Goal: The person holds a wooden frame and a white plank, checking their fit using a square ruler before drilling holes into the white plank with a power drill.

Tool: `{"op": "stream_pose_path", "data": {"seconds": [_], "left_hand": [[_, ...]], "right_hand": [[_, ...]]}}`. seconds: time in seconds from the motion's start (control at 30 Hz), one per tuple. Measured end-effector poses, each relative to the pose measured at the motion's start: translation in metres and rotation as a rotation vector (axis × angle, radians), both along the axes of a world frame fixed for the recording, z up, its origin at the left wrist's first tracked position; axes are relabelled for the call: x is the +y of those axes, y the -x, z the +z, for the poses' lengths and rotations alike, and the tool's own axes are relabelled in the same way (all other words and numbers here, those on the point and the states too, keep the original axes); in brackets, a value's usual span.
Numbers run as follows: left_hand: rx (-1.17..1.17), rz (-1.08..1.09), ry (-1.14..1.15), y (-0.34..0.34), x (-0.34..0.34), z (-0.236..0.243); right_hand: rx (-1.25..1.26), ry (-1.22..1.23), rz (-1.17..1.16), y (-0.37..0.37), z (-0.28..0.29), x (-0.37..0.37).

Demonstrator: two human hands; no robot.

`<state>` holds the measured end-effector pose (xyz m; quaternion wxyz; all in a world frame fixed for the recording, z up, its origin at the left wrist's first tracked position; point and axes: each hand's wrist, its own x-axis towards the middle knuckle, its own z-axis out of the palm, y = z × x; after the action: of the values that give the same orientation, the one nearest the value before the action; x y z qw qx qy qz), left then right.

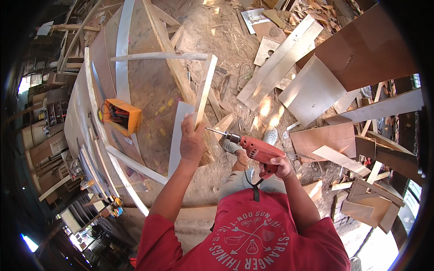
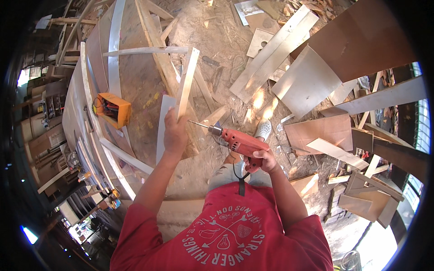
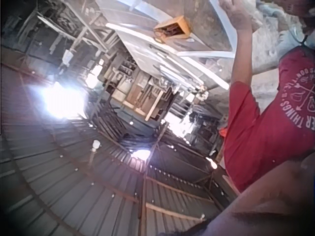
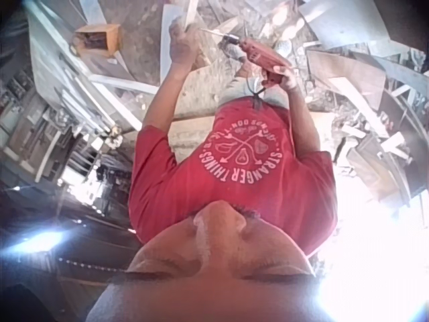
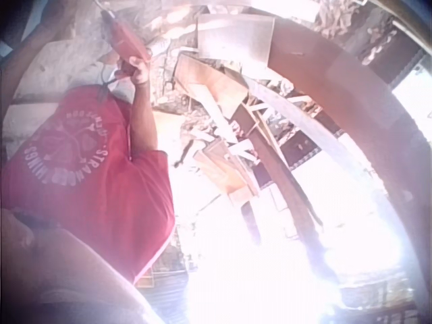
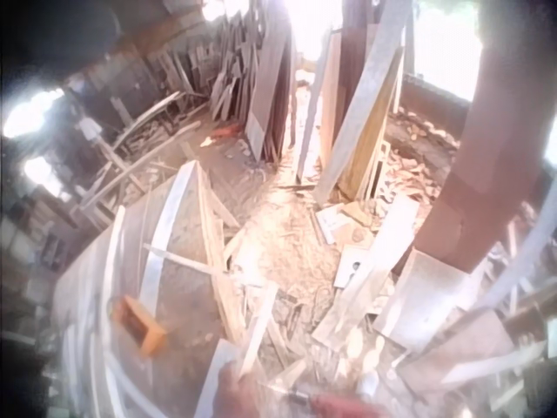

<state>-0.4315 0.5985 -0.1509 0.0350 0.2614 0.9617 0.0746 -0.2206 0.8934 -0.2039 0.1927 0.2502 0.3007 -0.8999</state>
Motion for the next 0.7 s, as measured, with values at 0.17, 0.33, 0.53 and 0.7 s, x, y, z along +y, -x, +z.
{"op": "stream_pose_path", "data": {"seconds": [0.17, 0.33, 0.53, 0.7], "left_hand": [[-0.037, 0.004, -0.018, 0.001, 0.002, 0.001], [-0.054, 0.002, -0.074, 0.0, -0.005, -0.002], [0.063, 0.304, -0.196, 0.011, -0.005, 0.016], [-0.069, 0.5, -0.055, 0.007, -0.009, 0.004]], "right_hand": [[-0.03, 0.089, -0.015, -0.01, -0.017, -0.005], [0.02, 0.086, 0.019, -0.011, -0.02, -0.003], [-0.015, 0.104, -0.035, -0.006, -0.013, -0.003], [-0.031, 0.132, -0.03, -0.007, -0.017, -0.009]]}}
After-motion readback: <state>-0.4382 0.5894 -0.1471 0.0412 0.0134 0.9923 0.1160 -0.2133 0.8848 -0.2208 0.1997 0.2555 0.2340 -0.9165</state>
